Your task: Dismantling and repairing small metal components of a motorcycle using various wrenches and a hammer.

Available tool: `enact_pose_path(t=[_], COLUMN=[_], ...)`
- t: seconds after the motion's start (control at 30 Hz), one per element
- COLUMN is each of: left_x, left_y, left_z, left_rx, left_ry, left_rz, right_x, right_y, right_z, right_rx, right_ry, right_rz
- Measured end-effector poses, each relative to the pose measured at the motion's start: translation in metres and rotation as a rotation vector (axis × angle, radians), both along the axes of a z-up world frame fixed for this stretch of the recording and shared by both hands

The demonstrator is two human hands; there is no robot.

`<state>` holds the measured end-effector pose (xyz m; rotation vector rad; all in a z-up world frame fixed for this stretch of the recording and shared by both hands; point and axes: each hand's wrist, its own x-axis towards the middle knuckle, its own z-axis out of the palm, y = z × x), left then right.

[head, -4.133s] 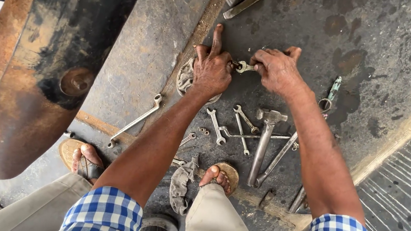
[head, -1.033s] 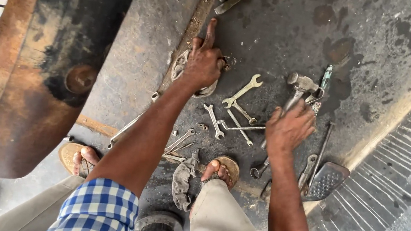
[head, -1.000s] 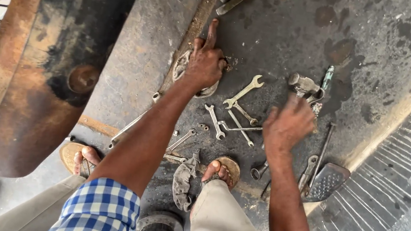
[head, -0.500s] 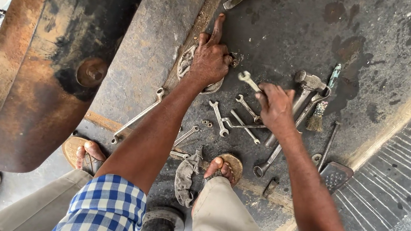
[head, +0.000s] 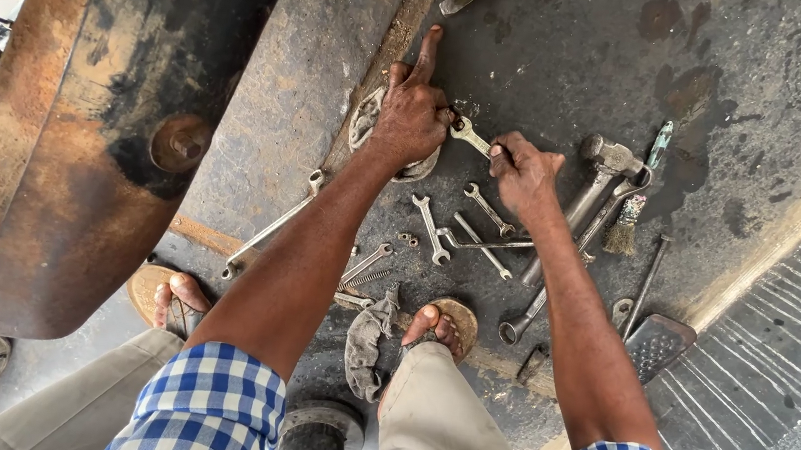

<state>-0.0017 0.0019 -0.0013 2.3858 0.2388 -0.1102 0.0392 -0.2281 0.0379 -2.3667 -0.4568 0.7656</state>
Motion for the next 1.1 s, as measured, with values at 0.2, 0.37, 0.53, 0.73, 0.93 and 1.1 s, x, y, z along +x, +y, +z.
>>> enact_pose_path(t=[0.2, 0.37, 0.53, 0.73, 0.93, 1.1], left_x=[0.003, 0.002, -0.004, -0.008, -0.014, -0.018], left_y=[0.004, 0.005, 0.008, 0.006, 0.000, -0.002], left_z=[0.007, 0.018, 0.017, 0.024, 0.013, 0.014], left_rx=[-0.007, -0.108, -0.083, -0.117, -0.025, 0.004], left_ry=[0.067, 0.059, -0.082, -0.011, -0.037, -0.079], left_rz=[-0.050, -0.030, -0.085, -0.114, -0.142, -0.143], right_x=[-0.004, -0.008, -0.017, -0.023, -0.027, -0.030], right_y=[0.016, 0.018, 0.023, 0.025, 0.025, 0.028], right_z=[0.008, 0.005, 0.001, 0.003, 0.000, 0.001], right_rx=[-0.181, -0.273, -0.268, -0.289, -0.336, -0.318], right_ry=[-0.163, -0.186, -0.228, -0.223, -0.378, -0.442], right_rz=[0.067, 0.074, 0.007, -0.036, 0.034, -0.018])
